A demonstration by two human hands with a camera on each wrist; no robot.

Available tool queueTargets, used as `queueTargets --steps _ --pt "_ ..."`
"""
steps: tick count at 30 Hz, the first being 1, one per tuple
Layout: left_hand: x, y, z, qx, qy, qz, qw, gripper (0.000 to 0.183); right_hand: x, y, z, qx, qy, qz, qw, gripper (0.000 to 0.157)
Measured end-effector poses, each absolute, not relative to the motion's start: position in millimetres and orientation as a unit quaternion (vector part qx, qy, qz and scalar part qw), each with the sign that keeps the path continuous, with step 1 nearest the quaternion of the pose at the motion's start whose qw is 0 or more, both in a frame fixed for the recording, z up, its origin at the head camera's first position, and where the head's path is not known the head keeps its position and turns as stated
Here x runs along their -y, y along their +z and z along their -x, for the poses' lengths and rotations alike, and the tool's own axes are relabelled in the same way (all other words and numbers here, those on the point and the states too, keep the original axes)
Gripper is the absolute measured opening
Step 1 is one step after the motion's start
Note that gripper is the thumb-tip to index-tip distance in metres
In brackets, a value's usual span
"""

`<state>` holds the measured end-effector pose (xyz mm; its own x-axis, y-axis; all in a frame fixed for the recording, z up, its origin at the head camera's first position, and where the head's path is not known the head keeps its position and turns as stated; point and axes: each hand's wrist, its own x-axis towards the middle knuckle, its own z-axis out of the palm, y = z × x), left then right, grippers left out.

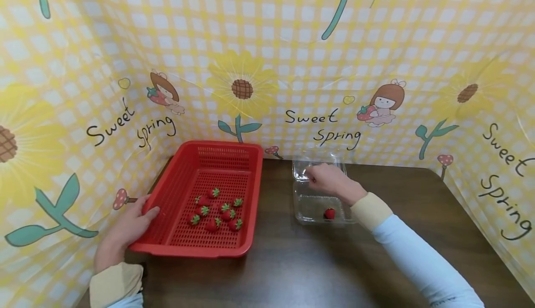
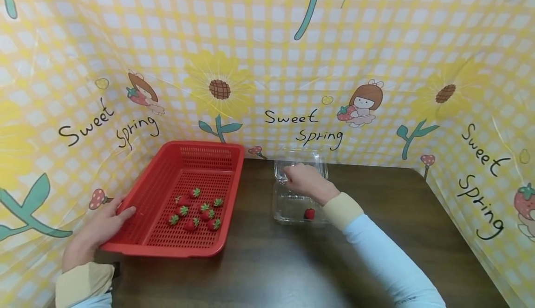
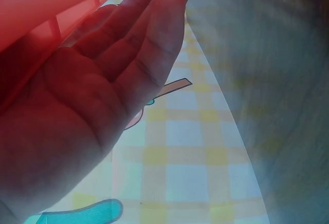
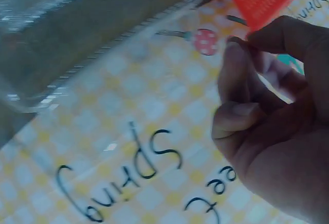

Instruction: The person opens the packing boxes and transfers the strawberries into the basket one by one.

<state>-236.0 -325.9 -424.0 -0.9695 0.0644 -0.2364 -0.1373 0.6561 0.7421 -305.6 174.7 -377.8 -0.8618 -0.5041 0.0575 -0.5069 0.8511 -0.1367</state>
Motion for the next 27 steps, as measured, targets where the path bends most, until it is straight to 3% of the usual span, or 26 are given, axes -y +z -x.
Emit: queueTargets --steps 7,11,21,24,27 --pt "325.6 -423.9 236.6 -0.915 0.387 0.012 0.109 0.063 -194.9 -401.7 295.0 0.978 0.033 -0.165 -0.123 0.015" --pt "326.0 -424.2 236.8 -0.916 0.385 0.011 0.108 0.063 -196.9 -416.5 292.5 0.978 0.024 -0.133 -0.159 0.016" --pt "325.9 -424.2 236.7 -0.905 0.408 0.018 0.116 0.066 -200.6 -430.6 297.5 0.977 0.019 -0.152 -0.146 0.018" --pt "326.1 -424.3 235.9 -0.905 0.407 0.019 0.118 0.066 -200.6 -428.0 300.8 0.98 0.038 -0.17 -0.097 0.019" --pt "325.8 -424.2 236.0 -0.913 0.394 0.012 0.11 0.064 -198.2 -424.5 302.2 0.978 0.079 -0.194 -0.003 0.017"
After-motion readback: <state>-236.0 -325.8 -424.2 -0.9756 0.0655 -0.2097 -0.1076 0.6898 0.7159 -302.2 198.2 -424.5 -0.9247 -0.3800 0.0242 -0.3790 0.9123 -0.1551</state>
